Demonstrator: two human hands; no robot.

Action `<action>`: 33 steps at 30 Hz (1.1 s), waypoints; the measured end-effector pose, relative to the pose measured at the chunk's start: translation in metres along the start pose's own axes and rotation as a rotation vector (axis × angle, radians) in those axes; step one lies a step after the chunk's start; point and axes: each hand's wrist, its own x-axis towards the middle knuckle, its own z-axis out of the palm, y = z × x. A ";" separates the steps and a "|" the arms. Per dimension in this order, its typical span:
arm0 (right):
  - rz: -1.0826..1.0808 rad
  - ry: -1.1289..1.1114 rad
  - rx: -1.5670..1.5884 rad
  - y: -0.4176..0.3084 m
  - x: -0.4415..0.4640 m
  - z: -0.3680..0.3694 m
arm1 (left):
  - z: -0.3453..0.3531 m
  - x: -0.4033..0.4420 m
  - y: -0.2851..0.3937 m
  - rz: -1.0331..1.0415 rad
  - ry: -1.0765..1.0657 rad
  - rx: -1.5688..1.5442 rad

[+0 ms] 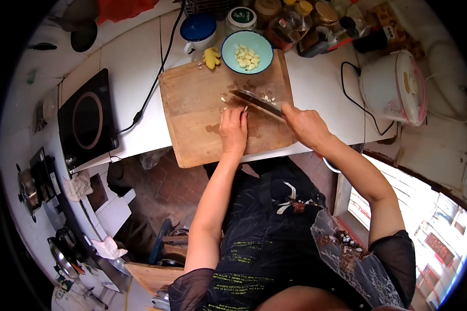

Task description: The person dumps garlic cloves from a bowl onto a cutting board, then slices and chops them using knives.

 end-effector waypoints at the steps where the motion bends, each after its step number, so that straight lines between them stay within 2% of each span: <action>1: 0.015 0.010 0.018 -0.002 -0.003 0.002 | -0.001 0.000 0.000 -0.009 -0.021 0.003; 9: 0.021 -0.001 0.039 -0.011 -0.014 0.004 | -0.001 0.000 0.002 0.020 -0.073 0.018; 12: 0.072 -0.096 0.042 -0.013 -0.013 0.004 | -0.002 0.002 0.002 0.043 -0.079 0.052; 21: 0.025 0.023 -0.068 -0.030 -0.001 0.012 | -0.004 0.004 0.002 0.107 -0.114 0.132; 26: 0.166 0.042 0.091 -0.009 -0.007 0.031 | -0.007 -0.001 -0.001 0.128 -0.106 -0.001; 29: 0.140 0.169 0.085 -0.005 -0.018 0.025 | -0.016 -0.003 -0.006 0.074 -0.134 -0.056; 33: 0.142 0.162 0.013 -0.004 -0.027 0.017 | -0.024 0.004 -0.002 0.144 -0.124 0.018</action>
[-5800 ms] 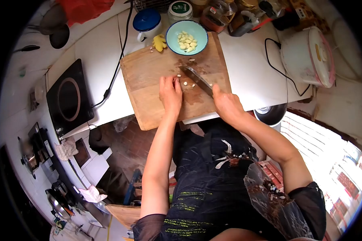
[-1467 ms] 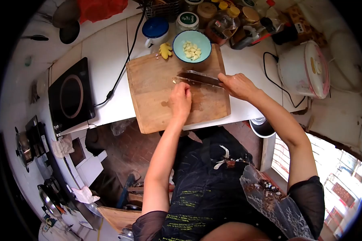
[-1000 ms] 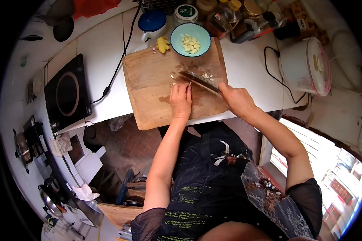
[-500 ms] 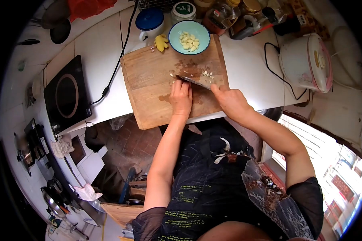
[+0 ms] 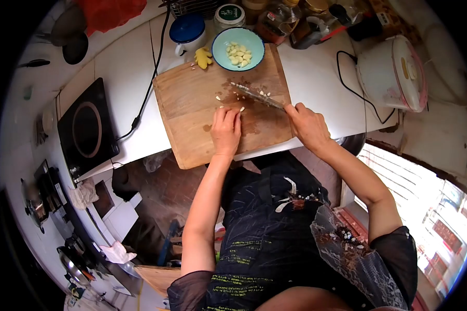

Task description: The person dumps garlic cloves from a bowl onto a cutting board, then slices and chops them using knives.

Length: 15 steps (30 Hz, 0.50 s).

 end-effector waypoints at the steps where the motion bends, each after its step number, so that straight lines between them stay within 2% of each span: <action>1: 0.000 0.008 -0.013 0.000 -0.002 0.000 | 0.001 0.002 0.003 0.003 -0.003 0.001; 5: -0.027 0.084 0.021 -0.001 -0.012 0.004 | 0.014 0.001 0.008 0.076 -0.056 0.076; 7: -0.010 0.117 0.029 -0.004 -0.016 0.005 | 0.017 -0.001 0.003 0.004 -0.069 0.110; 15: 0.051 0.276 0.115 -0.005 -0.044 0.016 | -0.023 -0.008 -0.021 -0.065 0.005 0.157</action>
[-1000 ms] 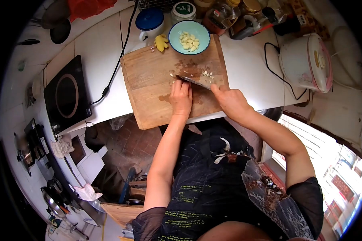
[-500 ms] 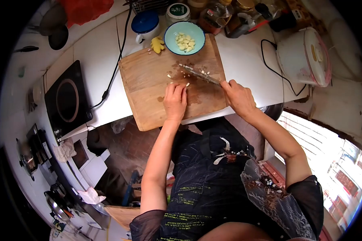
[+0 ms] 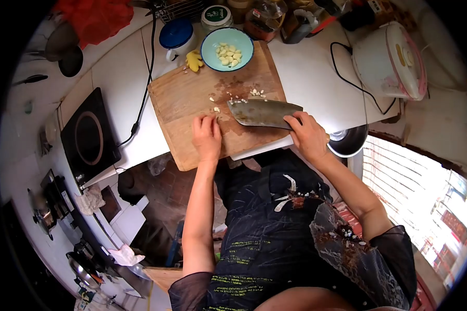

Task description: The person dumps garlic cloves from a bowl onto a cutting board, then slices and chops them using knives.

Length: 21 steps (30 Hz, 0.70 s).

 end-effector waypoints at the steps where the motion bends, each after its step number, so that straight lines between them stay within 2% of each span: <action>1: 0.029 0.013 -0.003 -0.001 -0.005 0.001 | -0.003 0.000 -0.003 -0.034 0.035 -0.020; 4: 0.071 0.043 -0.001 -0.001 -0.015 0.006 | -0.010 0.004 0.002 -0.102 0.091 -0.065; 7: 0.086 0.075 -0.006 0.001 -0.018 0.010 | -0.010 0.010 0.023 -0.001 0.071 -0.011; 9: 0.087 0.097 -0.013 0.005 -0.015 0.011 | -0.004 0.015 0.047 0.215 -0.149 -0.037; 10: 0.072 0.121 -0.045 0.007 -0.012 0.010 | 0.000 0.017 0.056 0.221 -0.150 -0.036; 12: 0.062 0.146 -0.078 0.010 -0.009 0.006 | 0.005 0.018 0.069 0.271 -0.428 0.054; 21: 0.100 0.153 -0.090 0.033 -0.025 -0.015 | 0.042 0.035 0.065 0.246 -0.504 0.132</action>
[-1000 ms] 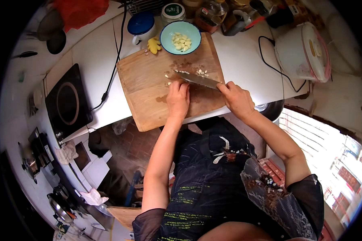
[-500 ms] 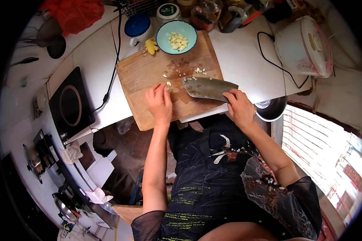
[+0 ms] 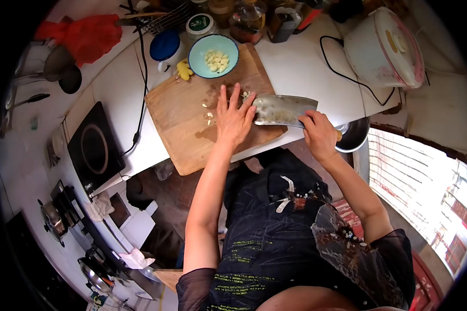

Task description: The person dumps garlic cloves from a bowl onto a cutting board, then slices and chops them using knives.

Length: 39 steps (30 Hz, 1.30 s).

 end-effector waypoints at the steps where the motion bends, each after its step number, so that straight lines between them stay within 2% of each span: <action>1: -0.005 -0.011 -0.005 0.003 -0.003 -0.003 | 0.005 0.000 0.001 -0.029 0.039 0.014; 3: -0.008 -0.022 -0.010 0.007 -0.003 -0.006 | 0.009 0.001 0.004 -0.058 0.077 0.027; 5: -0.053 -0.025 -0.003 0.008 -0.003 -0.006 | 0.009 -0.001 0.013 0.020 0.129 0.034; 7: -0.084 -0.032 -0.001 0.005 0.001 0.000 | 0.003 0.001 0.033 0.061 0.091 0.010; 9: -0.120 -0.039 0.005 0.003 0.008 0.004 | 0.002 0.002 0.045 0.208 -0.046 -0.028; 15: -0.120 -0.062 -0.002 -0.001 0.022 -0.010 | -0.001 0.002 0.015 0.058 -0.088 0.022; 19: -0.028 -0.042 -0.020 -0.012 0.018 -0.026 | -0.014 -0.006 -0.016 -0.027 -0.001 0.036; 22: 0.130 -0.044 0.013 -0.029 0.013 -0.036 | -0.029 -0.017 -0.038 0.065 0.166 -0.099; 23: 0.136 -0.042 0.010 -0.036 0.011 -0.034 | -0.030 -0.022 -0.045 0.071 0.164 -0.101; 25: 0.252 -0.038 0.240 -0.052 0.007 -0.027 | -0.028 -0.030 -0.062 -0.084 0.237 -0.269; 26: 0.360 -0.079 0.375 -0.064 0.004 -0.023 | -0.026 -0.032 -0.071 -0.053 0.296 -0.245; 29: 0.586 -0.223 0.635 -0.085 -0.019 0.016 | -0.025 -0.029 -0.088 -0.051 0.245 -0.265; 31: 1.078 -0.425 1.115 -0.105 -0.024 0.029 | -0.024 -0.028 -0.092 0.009 0.211 -0.230; 33: 1.078 -0.436 1.106 -0.111 -0.043 0.055 | -0.022 -0.031 -0.093 0.066 0.178 -0.192; 35: 1.220 -0.366 1.216 -0.123 -0.057 0.073 | -0.017 -0.042 -0.090 0.078 0.211 -0.176; 39: 1.241 -0.291 1.313 -0.145 -0.070 0.103 | -0.006 -0.060 -0.076 0.053 0.249 -0.199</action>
